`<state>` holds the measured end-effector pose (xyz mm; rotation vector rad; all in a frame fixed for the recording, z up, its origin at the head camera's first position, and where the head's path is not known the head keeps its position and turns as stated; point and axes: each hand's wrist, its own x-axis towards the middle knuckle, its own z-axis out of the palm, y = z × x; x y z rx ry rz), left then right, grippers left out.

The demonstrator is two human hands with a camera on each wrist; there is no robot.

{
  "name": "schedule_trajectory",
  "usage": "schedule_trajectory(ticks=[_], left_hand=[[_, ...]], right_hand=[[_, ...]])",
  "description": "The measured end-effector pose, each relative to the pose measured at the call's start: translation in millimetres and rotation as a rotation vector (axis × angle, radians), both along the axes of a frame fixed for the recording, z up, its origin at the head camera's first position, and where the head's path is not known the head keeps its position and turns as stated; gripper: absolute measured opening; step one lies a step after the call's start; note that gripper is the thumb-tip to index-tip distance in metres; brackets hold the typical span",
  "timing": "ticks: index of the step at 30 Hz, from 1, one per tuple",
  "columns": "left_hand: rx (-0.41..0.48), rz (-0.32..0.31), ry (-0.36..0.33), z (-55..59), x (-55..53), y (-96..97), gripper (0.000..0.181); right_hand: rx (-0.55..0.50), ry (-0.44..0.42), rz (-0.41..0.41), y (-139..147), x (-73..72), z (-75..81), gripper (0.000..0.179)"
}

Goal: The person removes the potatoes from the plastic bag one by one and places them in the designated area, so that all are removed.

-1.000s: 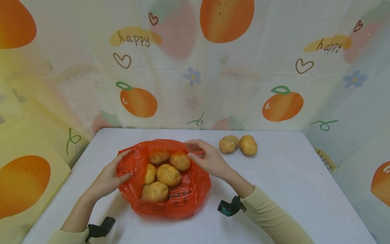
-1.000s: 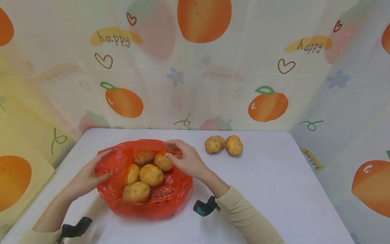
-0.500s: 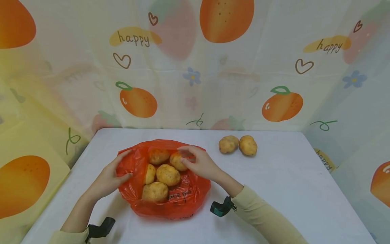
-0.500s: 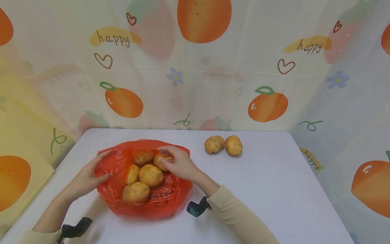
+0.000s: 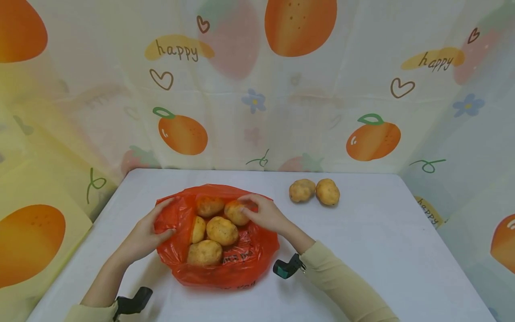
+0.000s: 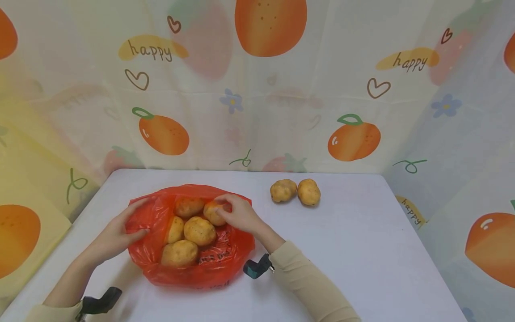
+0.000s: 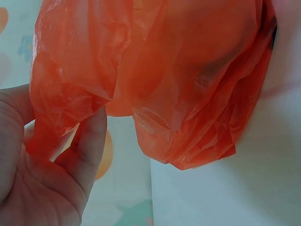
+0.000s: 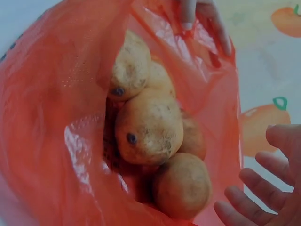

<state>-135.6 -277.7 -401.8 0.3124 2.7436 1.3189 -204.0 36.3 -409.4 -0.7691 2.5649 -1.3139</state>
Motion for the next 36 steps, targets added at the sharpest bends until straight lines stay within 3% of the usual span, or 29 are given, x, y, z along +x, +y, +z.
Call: schedule_trajectory(ticks=[11,36], left_hand=[[-0.002,0.001,-0.009,-0.6,-1.0,0.4,0.074],[0.0,-0.003,-0.024,-2.6,-3.8,5.0,0.072]], right_hand=[[0.05,-0.087,-0.064,3.7,-9.8,-12.0,0.037],[0.084,-0.146,-0.066,-1.1,-21.2,-23.5,0.046]])
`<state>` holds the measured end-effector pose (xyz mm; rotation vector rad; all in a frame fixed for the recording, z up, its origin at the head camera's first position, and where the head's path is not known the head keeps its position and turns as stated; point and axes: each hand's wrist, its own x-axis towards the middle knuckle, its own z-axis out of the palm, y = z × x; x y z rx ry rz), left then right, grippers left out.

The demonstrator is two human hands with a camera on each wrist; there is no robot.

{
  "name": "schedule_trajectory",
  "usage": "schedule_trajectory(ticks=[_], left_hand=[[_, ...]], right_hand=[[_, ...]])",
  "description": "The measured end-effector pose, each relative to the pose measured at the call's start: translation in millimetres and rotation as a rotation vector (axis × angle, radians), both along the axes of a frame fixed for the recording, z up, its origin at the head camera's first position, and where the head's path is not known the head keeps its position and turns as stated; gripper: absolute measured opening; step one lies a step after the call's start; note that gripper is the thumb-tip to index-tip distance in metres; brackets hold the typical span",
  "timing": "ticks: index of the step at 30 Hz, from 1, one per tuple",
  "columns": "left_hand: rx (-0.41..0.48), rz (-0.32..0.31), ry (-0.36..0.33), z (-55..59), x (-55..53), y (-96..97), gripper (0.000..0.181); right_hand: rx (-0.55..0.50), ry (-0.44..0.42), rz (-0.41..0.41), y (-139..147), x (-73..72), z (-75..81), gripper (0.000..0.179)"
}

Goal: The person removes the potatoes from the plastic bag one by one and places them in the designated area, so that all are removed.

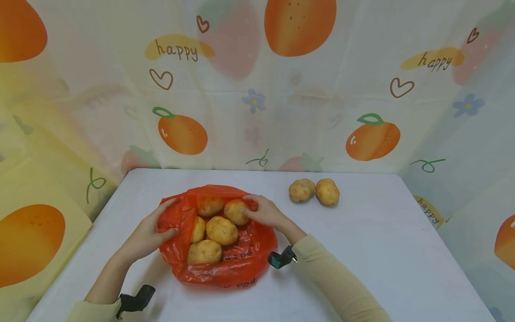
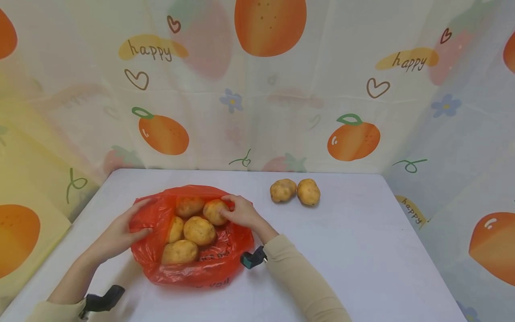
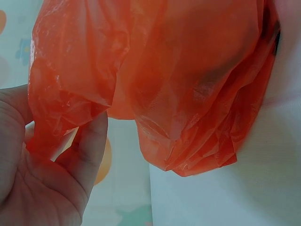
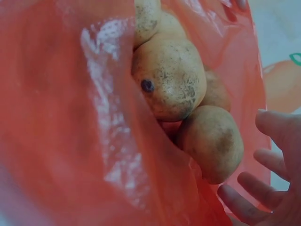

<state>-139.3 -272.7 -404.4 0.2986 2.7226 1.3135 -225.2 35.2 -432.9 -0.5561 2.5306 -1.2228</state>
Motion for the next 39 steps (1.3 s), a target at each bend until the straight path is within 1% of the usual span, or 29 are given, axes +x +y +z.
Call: schedule_trajectory(ticks=[7,11,13,19,28,33,39], left_hand=[[0.01,0.001,-0.014,1.7,0.0,2.1,0.073],[0.0,0.004,-0.004,1.1,-0.7,1.6,0.073],[0.002,0.002,-0.001,0.3,-0.8,1.5,0.073],[0.004,0.0,-0.001,-0.5,-0.5,2.2,0.073],[0.011,-0.005,0.008,-2.0,-1.0,2.4,0.072],[0.009,-0.009,0.012,-3.2,-1.3,2.8,0.073],[0.01,-0.007,0.007,-3.7,-1.3,2.3,0.073]], right_hand=[[0.015,-0.014,0.013,-2.9,-5.3,-4.3,0.053],[0.032,-0.021,0.03,-5.5,-7.1,-4.4,0.054],[0.044,-0.019,0.039,-6.9,-7.4,-4.2,0.055],[0.029,0.006,0.069,-9.7,-7.7,-3.1,0.053],[0.066,-0.029,0.052,-13.3,-8.0,-2.0,0.056],[0.054,-0.024,0.055,-14.3,-7.7,-2.0,0.056],[0.057,-0.065,0.037,-15.5,-6.9,-3.8,0.058]])
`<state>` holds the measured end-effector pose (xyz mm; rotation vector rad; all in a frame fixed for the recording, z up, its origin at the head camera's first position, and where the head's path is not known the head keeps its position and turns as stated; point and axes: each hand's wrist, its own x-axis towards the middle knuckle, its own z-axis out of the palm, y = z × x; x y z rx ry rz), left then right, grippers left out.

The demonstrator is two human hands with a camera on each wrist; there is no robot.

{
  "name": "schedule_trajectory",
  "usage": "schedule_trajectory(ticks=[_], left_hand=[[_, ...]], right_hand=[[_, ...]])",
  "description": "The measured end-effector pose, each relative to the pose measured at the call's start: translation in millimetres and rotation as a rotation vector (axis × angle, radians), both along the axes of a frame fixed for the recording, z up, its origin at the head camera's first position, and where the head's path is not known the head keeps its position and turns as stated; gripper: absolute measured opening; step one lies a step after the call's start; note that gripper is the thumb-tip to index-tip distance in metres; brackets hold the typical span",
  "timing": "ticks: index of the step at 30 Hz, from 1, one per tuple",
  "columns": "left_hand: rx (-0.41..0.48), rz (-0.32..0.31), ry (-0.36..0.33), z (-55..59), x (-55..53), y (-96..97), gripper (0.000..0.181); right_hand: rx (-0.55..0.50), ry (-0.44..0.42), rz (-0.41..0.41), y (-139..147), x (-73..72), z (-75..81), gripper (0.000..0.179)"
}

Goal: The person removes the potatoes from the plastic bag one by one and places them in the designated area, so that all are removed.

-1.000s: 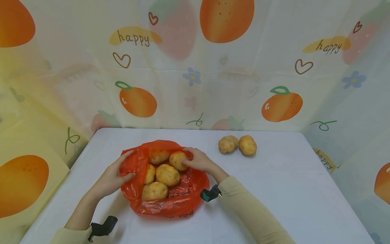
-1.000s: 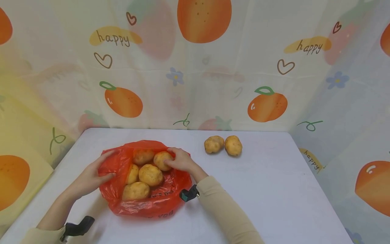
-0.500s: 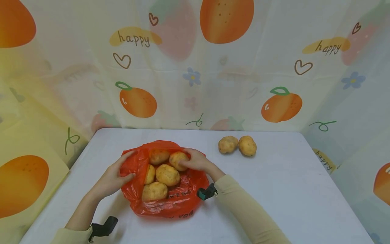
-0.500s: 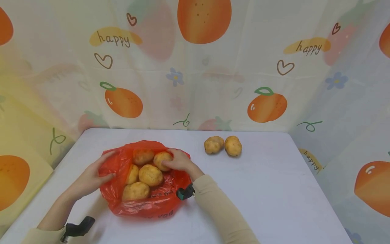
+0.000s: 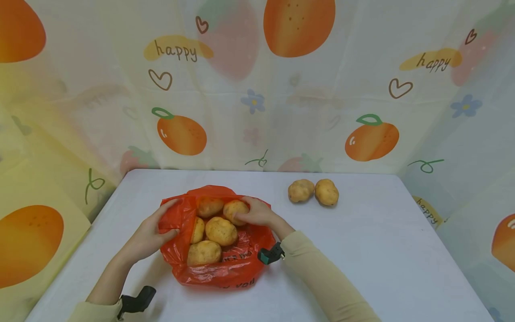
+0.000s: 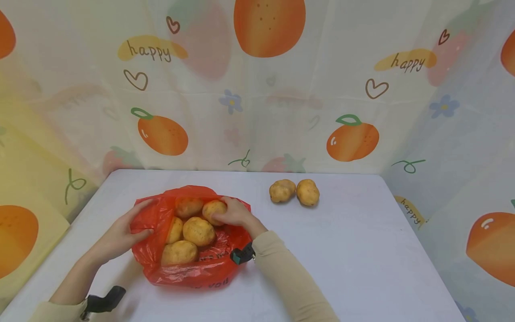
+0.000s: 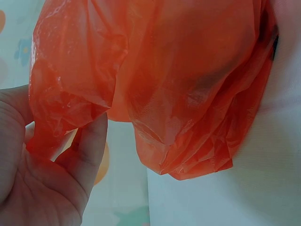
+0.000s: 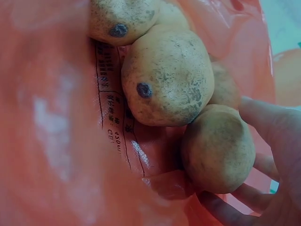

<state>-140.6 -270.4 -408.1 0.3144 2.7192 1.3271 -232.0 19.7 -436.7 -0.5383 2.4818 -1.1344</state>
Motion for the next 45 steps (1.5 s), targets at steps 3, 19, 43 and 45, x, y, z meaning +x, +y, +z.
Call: schedule_trajectory(ticks=[3,19,43,45], left_hand=[[0.002,-0.001,0.0,-0.2,0.1,0.1,0.074],[-0.013,-0.001,0.015,2.0,0.4,-0.8,0.074],[0.007,0.008,-0.014,3.3,2.8,-0.3,0.074],[0.006,0.009,-0.013,3.4,2.6,-0.7,0.074]], right_hand=[[0.005,-0.02,-0.009,-1.0,0.7,-1.5,0.059],[0.065,0.076,0.004,-9.1,4.8,-5.0,0.065],[0.004,0.12,-0.027,-1.1,9.4,-4.9,0.068],[-0.006,0.122,-0.023,0.8,9.7,-4.5,0.067]])
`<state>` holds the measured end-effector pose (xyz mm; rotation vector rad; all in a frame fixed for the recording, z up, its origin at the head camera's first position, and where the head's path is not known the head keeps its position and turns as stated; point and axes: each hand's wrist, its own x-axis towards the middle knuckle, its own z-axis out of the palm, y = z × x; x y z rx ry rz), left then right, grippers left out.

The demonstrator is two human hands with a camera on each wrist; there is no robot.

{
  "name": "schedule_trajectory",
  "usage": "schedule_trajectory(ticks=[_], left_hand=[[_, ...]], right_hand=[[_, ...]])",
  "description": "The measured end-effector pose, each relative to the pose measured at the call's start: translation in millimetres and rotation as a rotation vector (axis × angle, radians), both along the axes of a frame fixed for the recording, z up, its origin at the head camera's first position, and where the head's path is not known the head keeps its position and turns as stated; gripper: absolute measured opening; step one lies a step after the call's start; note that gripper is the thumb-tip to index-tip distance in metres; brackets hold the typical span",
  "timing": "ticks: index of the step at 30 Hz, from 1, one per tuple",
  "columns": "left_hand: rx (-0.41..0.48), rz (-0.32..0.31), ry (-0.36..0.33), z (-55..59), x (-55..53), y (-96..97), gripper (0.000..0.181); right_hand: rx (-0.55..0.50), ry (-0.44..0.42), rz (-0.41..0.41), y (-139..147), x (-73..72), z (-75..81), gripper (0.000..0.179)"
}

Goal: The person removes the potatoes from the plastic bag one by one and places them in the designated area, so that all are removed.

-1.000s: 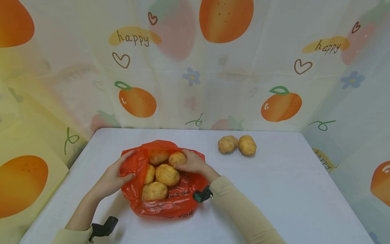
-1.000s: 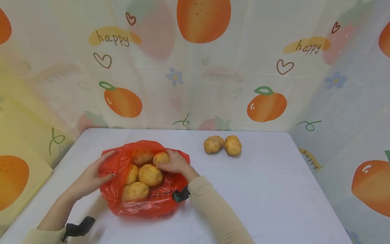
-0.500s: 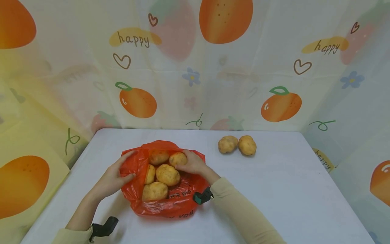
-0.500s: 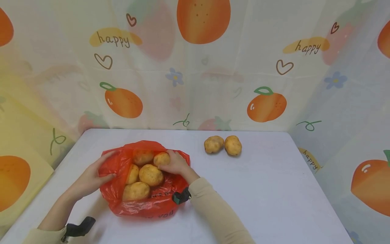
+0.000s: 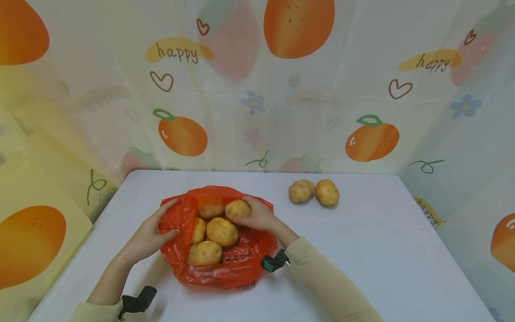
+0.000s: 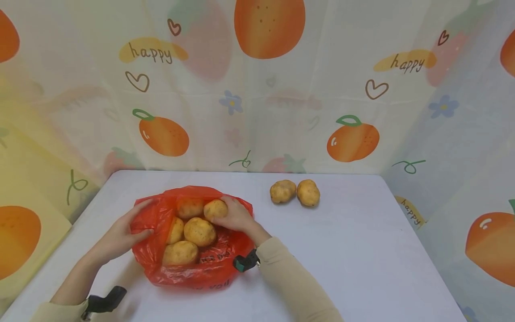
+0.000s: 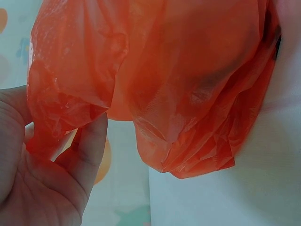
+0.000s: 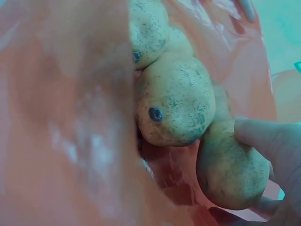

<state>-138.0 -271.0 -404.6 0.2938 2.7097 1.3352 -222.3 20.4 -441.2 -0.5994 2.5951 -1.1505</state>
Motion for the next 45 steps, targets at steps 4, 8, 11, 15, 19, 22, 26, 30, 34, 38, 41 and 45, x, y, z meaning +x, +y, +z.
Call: schedule_trajectory(ticks=[4,8,11,15,19,22,26,30,34,38,41,45], left_hand=[[-0.005,-0.003,0.009,-0.3,-0.5,-0.5,0.075],[-0.008,-0.006,0.015,-0.9,-0.8,-0.7,0.075],[-0.001,-0.005,0.007,-1.4,-0.7,-0.7,0.074],[0.013,-0.003,-0.008,-1.9,-0.3,-0.6,0.074],[0.015,-0.004,-0.008,-1.7,0.1,-0.9,0.074],[0.011,-0.005,-0.005,-1.6,0.1,-0.9,0.074],[0.011,-0.004,-0.009,-1.6,0.4,-0.7,0.074],[0.015,-0.005,-0.01,-1.2,0.5,-0.3,0.074],[0.014,-0.009,-0.002,-0.8,0.4,0.1,0.074],[0.011,-0.008,-0.001,-1.0,0.3,0.0,0.074],[0.01,-0.006,-0.003,-1.4,0.2,-0.3,0.074],[0.014,-0.004,-0.006,-1.6,0.3,-0.3,0.074]], right_hand=[[-0.029,0.007,0.016,3.2,1.2,1.9,0.068],[-0.046,0.019,0.022,5.6,3.0,3.8,0.069],[-0.048,0.039,0.029,7.1,5.3,4.5,0.069],[-0.055,0.056,0.046,8.8,10.2,5.5,0.068],[-0.07,0.048,0.056,9.5,16.0,8.2,0.069],[-0.086,0.053,0.065,10.5,18.9,11.1,0.069],[-0.107,0.072,0.064,13.4,21.0,14.2,0.068],[-0.134,0.079,0.054,17.7,22.0,15.8,0.067],[-0.155,0.091,0.038,23.2,23.6,18.6,0.067],[-0.161,0.098,0.021,30.3,26.0,21.5,0.065],[-0.158,0.099,0.012,37.0,28.0,23.5,0.066],[-0.17,0.114,0.01,46.0,30.2,25.6,0.067]])
